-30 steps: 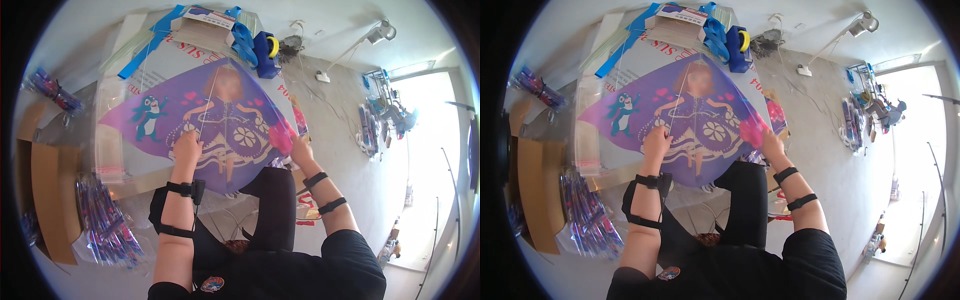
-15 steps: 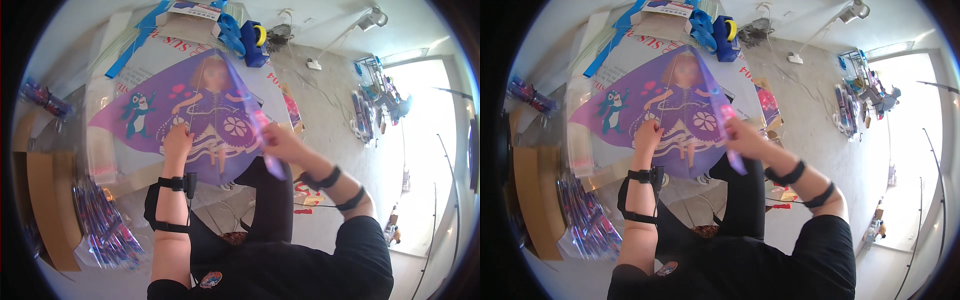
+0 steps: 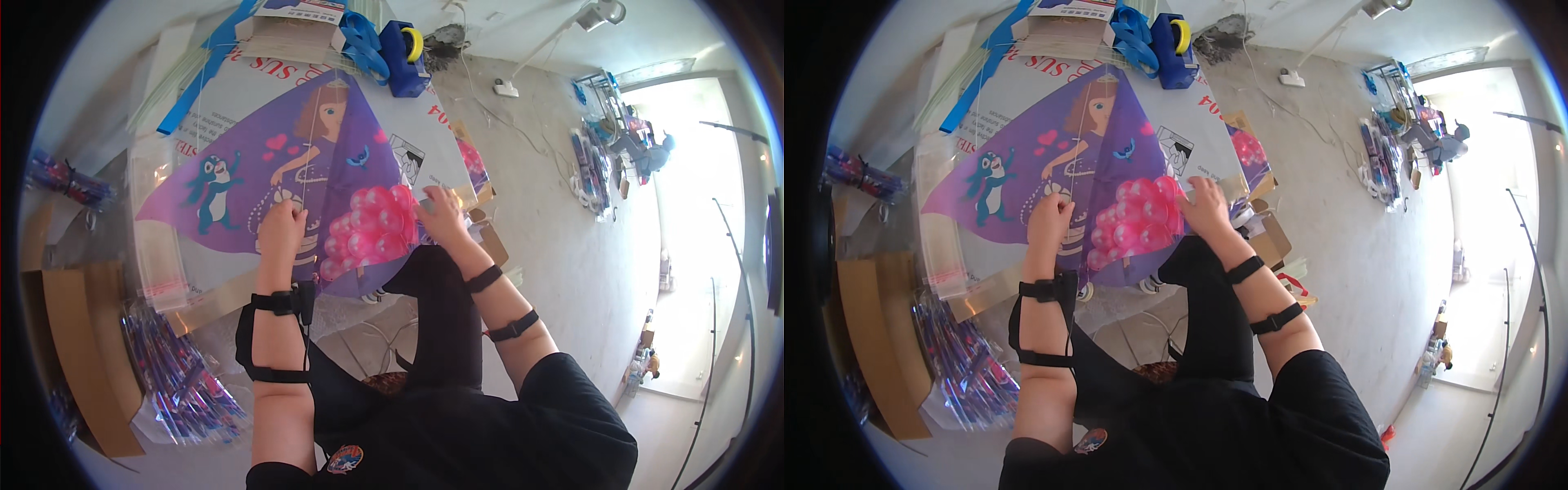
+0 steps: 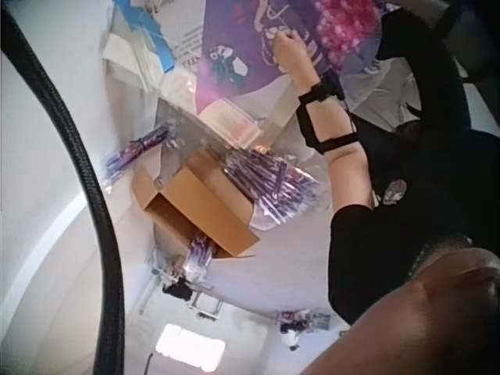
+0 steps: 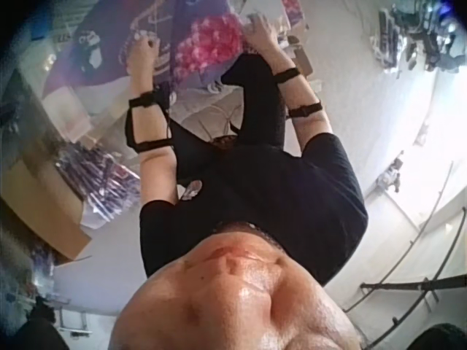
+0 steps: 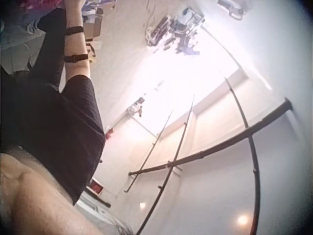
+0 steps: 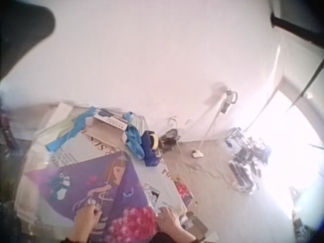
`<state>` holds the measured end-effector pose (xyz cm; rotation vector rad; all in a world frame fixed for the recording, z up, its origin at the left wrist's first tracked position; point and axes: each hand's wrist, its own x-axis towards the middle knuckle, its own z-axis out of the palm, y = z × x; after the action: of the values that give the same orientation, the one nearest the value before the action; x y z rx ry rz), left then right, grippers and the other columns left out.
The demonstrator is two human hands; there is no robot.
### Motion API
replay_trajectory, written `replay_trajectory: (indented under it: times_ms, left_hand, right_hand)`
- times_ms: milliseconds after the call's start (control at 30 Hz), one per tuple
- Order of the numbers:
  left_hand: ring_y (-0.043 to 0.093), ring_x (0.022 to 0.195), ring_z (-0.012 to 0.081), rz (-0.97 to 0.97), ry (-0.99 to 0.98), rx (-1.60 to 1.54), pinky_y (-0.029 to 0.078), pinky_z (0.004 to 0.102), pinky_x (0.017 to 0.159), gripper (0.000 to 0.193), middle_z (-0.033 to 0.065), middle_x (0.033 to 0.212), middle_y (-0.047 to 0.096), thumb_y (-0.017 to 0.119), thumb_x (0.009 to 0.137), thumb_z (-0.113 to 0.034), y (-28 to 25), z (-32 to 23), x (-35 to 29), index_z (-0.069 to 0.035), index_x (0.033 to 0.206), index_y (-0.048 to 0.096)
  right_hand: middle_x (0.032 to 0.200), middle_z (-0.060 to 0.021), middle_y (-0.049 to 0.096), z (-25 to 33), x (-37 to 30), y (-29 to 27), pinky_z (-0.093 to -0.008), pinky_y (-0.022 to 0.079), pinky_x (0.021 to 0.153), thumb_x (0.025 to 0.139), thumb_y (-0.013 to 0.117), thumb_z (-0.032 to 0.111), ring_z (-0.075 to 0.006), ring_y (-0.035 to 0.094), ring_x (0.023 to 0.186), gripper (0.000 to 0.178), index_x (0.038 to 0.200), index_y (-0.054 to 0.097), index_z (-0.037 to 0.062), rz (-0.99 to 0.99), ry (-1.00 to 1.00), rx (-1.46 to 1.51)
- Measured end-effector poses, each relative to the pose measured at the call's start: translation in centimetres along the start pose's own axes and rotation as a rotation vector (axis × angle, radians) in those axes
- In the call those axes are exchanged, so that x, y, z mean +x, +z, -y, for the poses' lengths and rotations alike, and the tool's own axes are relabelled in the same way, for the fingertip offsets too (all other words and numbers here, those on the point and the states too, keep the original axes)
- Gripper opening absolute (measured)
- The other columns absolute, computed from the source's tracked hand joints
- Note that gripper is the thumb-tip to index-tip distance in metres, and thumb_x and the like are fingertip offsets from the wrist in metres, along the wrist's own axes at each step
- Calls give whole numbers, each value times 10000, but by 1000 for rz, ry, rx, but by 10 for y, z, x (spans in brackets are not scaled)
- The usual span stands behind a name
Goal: The recorder is assembling a character-themed kite by attaching blue plastic ribbons to the frame using tape.
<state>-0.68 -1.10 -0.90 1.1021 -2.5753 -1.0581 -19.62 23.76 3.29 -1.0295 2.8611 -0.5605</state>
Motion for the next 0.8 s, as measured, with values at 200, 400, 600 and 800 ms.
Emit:
replay_trajectory:
  times_ms: [200,400,600,800]
  left_hand:
    - [605,752,348,-15,-13,2,465,444,634,241,129,759,609,672,803,-251,-3,13,-6,-43,758,560]
    - [605,752,350,-5,-23,29,462,449,628,229,131,769,616,666,810,-253,-1,2,-2,-47,774,573]
    - [608,743,349,-28,-15,42,467,434,642,245,145,759,622,662,812,-260,-2,1,-4,-30,783,586]
    - [613,759,341,-32,-32,28,484,439,648,229,132,781,619,678,800,-253,-2,1,-5,-48,761,586]
  right_hand:
    - [907,-126,649,-2,13,13,-325,504,744,776,700,231,-223,638,838,329,1012,625,13,101,256,369]
    - [753,-66,656,-118,7,-8,-268,500,664,788,675,162,-145,623,706,199,914,661,9,-204,613,623]
    - [781,-78,655,-70,8,18,-290,500,678,796,687,213,-158,629,741,268,955,635,4,58,368,530]
    - [874,-196,649,-5,24,32,-397,494,760,719,723,412,-357,628,852,504,990,597,6,252,193,78]
